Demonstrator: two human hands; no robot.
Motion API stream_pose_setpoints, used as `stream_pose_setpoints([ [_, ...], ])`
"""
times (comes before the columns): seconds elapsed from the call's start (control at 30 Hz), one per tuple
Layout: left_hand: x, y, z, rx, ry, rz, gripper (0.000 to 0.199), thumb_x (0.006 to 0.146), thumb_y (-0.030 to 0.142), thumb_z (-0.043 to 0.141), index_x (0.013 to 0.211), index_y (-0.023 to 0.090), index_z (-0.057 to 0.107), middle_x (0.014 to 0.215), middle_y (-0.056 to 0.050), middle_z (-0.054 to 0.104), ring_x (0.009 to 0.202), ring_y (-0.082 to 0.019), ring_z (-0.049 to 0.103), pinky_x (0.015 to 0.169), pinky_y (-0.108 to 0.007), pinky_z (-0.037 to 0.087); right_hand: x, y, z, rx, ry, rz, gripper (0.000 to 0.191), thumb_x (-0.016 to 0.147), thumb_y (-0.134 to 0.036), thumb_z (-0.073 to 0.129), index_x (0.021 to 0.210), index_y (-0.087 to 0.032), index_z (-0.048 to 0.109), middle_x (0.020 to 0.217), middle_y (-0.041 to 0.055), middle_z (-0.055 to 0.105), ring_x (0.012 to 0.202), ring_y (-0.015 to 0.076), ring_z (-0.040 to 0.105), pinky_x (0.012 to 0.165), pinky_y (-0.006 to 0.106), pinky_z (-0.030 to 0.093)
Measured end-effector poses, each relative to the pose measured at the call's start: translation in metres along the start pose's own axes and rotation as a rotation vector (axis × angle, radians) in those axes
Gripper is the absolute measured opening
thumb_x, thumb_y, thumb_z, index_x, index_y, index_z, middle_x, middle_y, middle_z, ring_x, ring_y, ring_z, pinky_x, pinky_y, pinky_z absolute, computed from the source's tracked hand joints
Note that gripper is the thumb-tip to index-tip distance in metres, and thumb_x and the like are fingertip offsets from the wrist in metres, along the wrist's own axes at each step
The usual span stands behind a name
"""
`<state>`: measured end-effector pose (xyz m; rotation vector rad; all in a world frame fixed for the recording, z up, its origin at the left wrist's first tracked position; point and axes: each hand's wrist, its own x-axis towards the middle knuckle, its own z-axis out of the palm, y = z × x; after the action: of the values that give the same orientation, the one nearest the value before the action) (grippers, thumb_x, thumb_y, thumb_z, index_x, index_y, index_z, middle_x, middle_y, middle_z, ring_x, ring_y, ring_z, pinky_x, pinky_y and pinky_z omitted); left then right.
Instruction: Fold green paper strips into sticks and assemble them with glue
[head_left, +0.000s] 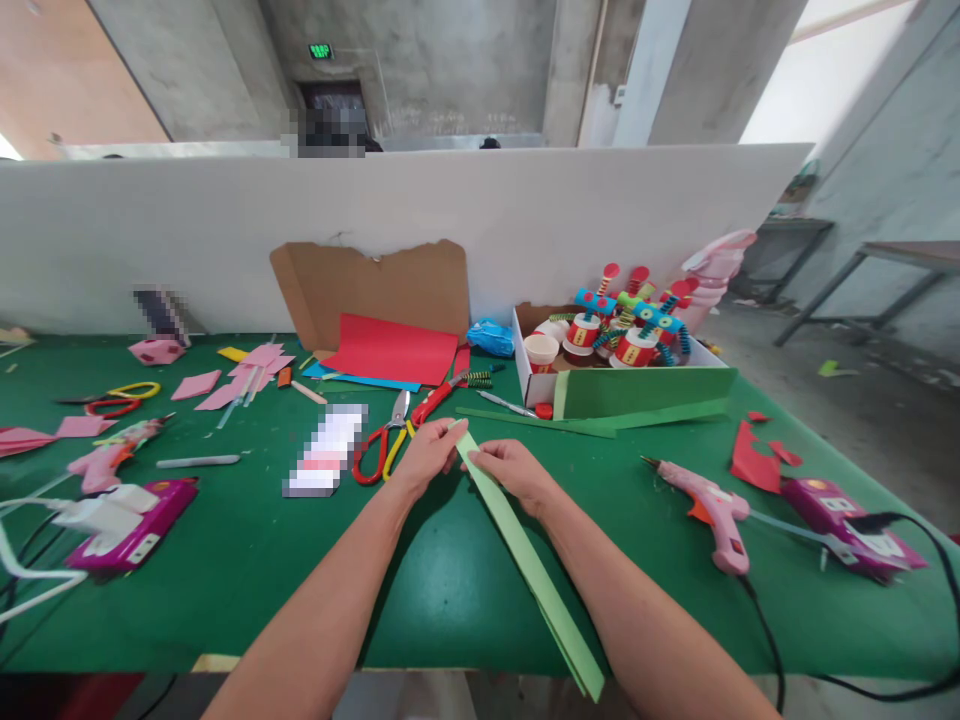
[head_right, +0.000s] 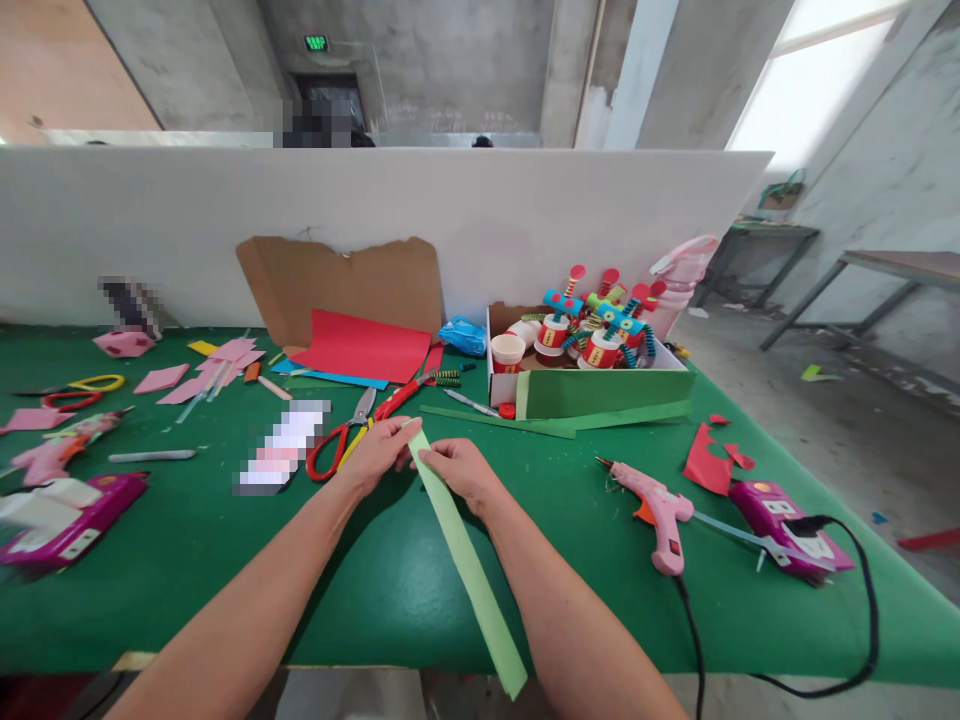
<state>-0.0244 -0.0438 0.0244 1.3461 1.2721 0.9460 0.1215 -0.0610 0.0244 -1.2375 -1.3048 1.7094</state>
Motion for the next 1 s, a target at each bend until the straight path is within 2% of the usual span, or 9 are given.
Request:
stream_pose_setpoints([
  [0.1, 0.001, -0.002, -0.001, 0.0, 0.05, 0.01, 0.045, 0.078, 0.059, 0.053, 0.06, 0.02, 0.041, 0.04, 0.008, 0.037, 0.035, -0.007, 0.034, 0.037, -0.02, 0.027, 0.0, -0.002, 0.001, -0.001, 0.027, 0.036, 0.021, 0.072, -0.033, 0.065, 0.061, -0.015, 0.069, 0.045, -0.0033, 0.053, 0.039, 0.0057, 0.038, 0.04, 0.019, 0.027],
  [0.2, 0.001, -0.002, -0.001, -0.091, 0.061, -0.007, 0.048, 0.077, 0.063, 0.052, 0.059, 0.02, 0.039, 0.042, 0.008, 0.035, 0.036, -0.007, 0.038, 0.037, -0.02, 0.029, -0.001, -0.004, 0.001, -0.001, 0.057, 0.044, 0.02, 0.072, -0.031, 0.065, 0.059, -0.016, 0.068, 0.043, -0.0032, 0.053, 0.037, 0.0055, 0.038, 0.039, 0.019, 0.027],
  [0.3, -0.001, -0.001, 0.0, -0.138, -0.01, -0.076, 0.053, 0.076, 0.068, 0.05, 0.055, 0.02, 0.039, 0.041, 0.007, 0.036, 0.034, -0.007, 0.038, 0.035, -0.02, 0.028, -0.001, -0.004, 0.0, -0.019, 0.077, 0.024, 0.02, 0.072, -0.03, 0.064, 0.058, -0.016, 0.067, 0.041, -0.0038, 0.051, 0.037, 0.0053, 0.036, 0.039, 0.019, 0.026],
  [0.5, -0.002, 0.002, -0.001, -0.159, -0.116, -0.125, 0.05, 0.062, 0.059, 0.07, 0.058, 0.019, 0.041, 0.042, 0.01, 0.035, 0.034, -0.004, 0.031, 0.035, -0.018, 0.023, 0.0, -0.002, 0.001, -0.044, 0.088, 0.006, 0.019, 0.073, -0.026, 0.062, 0.058, -0.015, 0.068, 0.042, -0.0038, 0.052, 0.038, 0.0054, 0.037, 0.04, 0.019, 0.027],
  [0.73, -0.001, -0.001, -0.013, -0.211, -0.243, -0.139, 0.041, 0.067, 0.049, 0.069, 0.065, 0.019, 0.042, 0.049, 0.009, 0.037, 0.038, -0.005, 0.037, 0.038, -0.018, 0.031, 0.0, -0.005, 0.002, -0.024, 0.103, -0.015, 0.019, 0.07, -0.024, 0.062, 0.055, -0.015, 0.068, 0.046, -0.0017, 0.057, 0.041, 0.0061, 0.042, 0.044, 0.019, 0.031],
  [1.0, -0.002, 0.001, -0.021, -0.162, -0.296, -0.145, 0.033, 0.07, 0.043, 0.068, 0.068, 0.017, 0.049, 0.053, 0.006, 0.048, 0.046, -0.007, 0.047, 0.045, -0.02, 0.038, 0.0, -0.006, 0.001, -0.077, 0.115, -0.004, 0.018, 0.071, -0.02, 0.061, 0.055, -0.015, 0.068, 0.051, -0.0003, 0.061, 0.045, 0.0077, 0.047, 0.047, 0.02, 0.035],
])
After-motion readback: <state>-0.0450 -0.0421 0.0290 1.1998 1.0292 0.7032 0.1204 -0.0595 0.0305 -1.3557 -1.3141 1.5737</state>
